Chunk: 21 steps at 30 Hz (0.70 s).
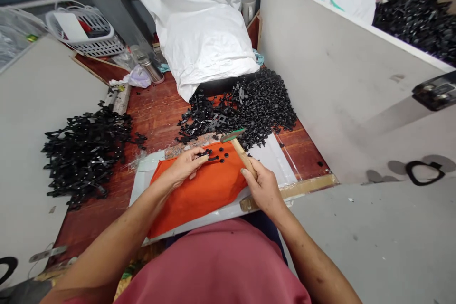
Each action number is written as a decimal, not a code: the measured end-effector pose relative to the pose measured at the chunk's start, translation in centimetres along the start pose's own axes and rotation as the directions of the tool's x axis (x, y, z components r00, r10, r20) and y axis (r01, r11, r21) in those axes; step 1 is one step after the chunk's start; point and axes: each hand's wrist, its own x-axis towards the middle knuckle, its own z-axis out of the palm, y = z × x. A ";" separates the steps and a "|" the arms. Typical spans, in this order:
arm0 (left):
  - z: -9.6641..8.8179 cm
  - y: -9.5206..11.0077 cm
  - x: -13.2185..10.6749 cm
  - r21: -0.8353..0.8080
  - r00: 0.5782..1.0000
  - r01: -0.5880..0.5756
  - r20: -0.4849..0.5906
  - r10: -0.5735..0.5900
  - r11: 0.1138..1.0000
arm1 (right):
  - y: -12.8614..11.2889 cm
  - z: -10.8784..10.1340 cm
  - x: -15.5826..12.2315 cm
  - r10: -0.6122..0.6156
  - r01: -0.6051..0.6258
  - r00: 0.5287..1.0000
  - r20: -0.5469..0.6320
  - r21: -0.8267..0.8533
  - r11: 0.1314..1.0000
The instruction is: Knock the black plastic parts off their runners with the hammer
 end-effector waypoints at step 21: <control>0.3 -2.3 2.2 0.287 0.980 -0.152 -0.079 0.182 0.946 | 3.2 -0.6 -4.9 0.089 -0.081 0.996 0.014 -0.273 0.959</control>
